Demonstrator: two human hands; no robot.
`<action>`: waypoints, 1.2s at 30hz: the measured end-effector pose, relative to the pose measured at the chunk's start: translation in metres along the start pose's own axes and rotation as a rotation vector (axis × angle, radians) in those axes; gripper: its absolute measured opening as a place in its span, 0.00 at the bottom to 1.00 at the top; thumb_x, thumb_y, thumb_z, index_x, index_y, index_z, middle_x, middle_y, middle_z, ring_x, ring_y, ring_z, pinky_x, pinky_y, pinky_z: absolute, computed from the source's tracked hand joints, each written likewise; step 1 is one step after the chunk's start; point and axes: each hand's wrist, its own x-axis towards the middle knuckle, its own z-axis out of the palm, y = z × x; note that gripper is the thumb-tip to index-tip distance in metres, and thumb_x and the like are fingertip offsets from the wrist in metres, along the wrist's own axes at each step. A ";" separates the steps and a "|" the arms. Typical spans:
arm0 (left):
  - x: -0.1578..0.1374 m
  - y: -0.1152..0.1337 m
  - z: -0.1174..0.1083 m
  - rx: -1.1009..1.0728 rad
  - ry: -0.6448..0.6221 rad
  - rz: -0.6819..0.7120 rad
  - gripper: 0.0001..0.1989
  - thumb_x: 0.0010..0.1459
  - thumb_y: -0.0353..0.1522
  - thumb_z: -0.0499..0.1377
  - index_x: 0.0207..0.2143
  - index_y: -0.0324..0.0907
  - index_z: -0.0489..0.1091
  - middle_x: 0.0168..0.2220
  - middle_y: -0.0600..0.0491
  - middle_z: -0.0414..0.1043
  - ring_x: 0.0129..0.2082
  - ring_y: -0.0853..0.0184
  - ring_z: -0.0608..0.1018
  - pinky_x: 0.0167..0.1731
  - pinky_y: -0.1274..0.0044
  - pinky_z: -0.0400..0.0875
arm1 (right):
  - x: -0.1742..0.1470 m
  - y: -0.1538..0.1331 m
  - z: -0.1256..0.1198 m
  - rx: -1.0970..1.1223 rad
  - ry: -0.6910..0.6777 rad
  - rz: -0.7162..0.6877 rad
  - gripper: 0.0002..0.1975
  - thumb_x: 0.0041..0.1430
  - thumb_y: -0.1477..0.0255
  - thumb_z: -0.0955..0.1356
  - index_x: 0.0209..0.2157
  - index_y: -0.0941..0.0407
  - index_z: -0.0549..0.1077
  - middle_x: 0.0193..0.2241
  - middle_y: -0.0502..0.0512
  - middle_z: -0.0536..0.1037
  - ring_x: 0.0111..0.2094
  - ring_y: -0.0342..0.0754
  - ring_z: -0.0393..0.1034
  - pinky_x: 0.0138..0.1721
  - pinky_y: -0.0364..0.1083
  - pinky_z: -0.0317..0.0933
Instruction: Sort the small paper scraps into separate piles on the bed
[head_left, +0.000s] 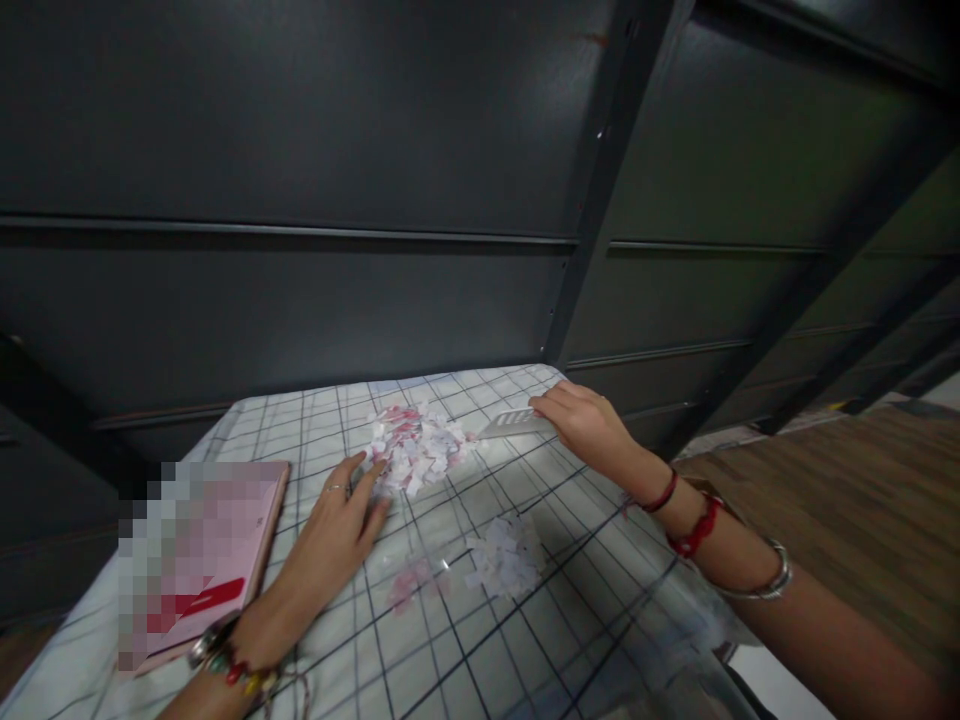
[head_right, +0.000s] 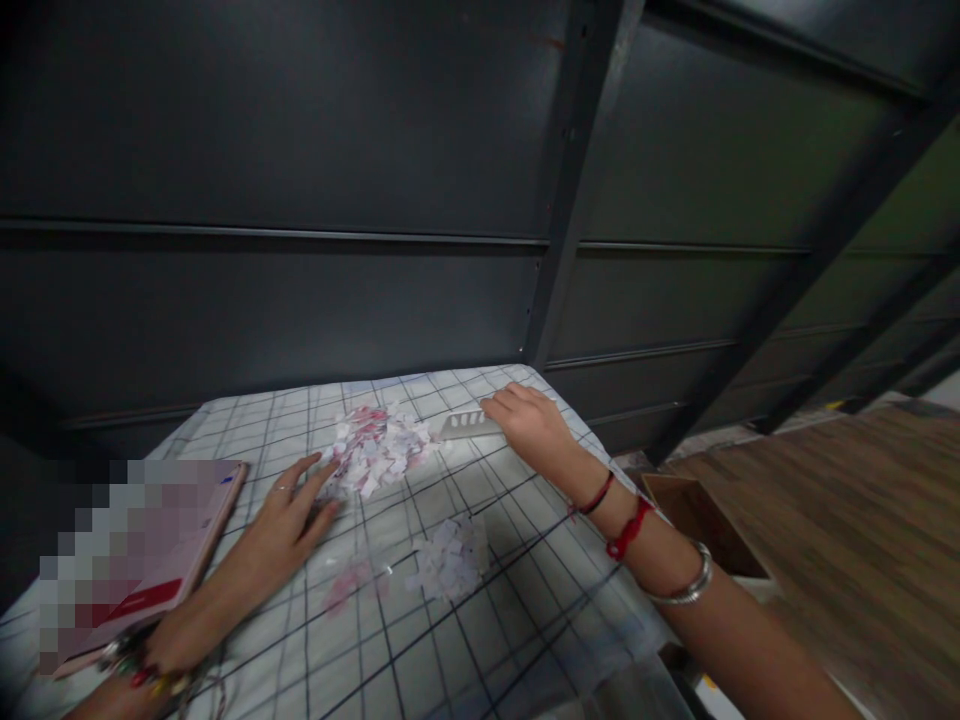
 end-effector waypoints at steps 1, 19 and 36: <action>0.000 0.000 0.000 -0.001 0.001 0.002 0.22 0.62 0.38 0.45 0.55 0.39 0.57 0.56 0.41 0.54 0.56 0.54 0.62 0.53 0.61 0.60 | 0.001 0.000 0.002 -0.008 -0.006 -0.001 0.11 0.61 0.77 0.59 0.35 0.60 0.73 0.27 0.56 0.73 0.32 0.48 0.63 0.35 0.45 0.55; 0.000 0.000 0.003 0.013 0.007 0.054 0.21 0.62 0.37 0.46 0.54 0.38 0.58 0.56 0.40 0.54 0.57 0.53 0.61 0.53 0.61 0.61 | 0.001 -0.005 0.004 0.006 -0.013 -0.029 0.10 0.60 0.78 0.60 0.33 0.58 0.72 0.26 0.52 0.74 0.31 0.44 0.65 0.34 0.44 0.52; 0.000 -0.002 0.005 0.005 0.008 0.063 0.20 0.61 0.37 0.47 0.54 0.39 0.59 0.56 0.40 0.55 0.56 0.52 0.61 0.52 0.61 0.62 | -0.003 -0.002 0.002 0.015 -0.003 -0.025 0.12 0.59 0.81 0.59 0.35 0.58 0.72 0.28 0.53 0.75 0.31 0.45 0.64 0.34 0.45 0.52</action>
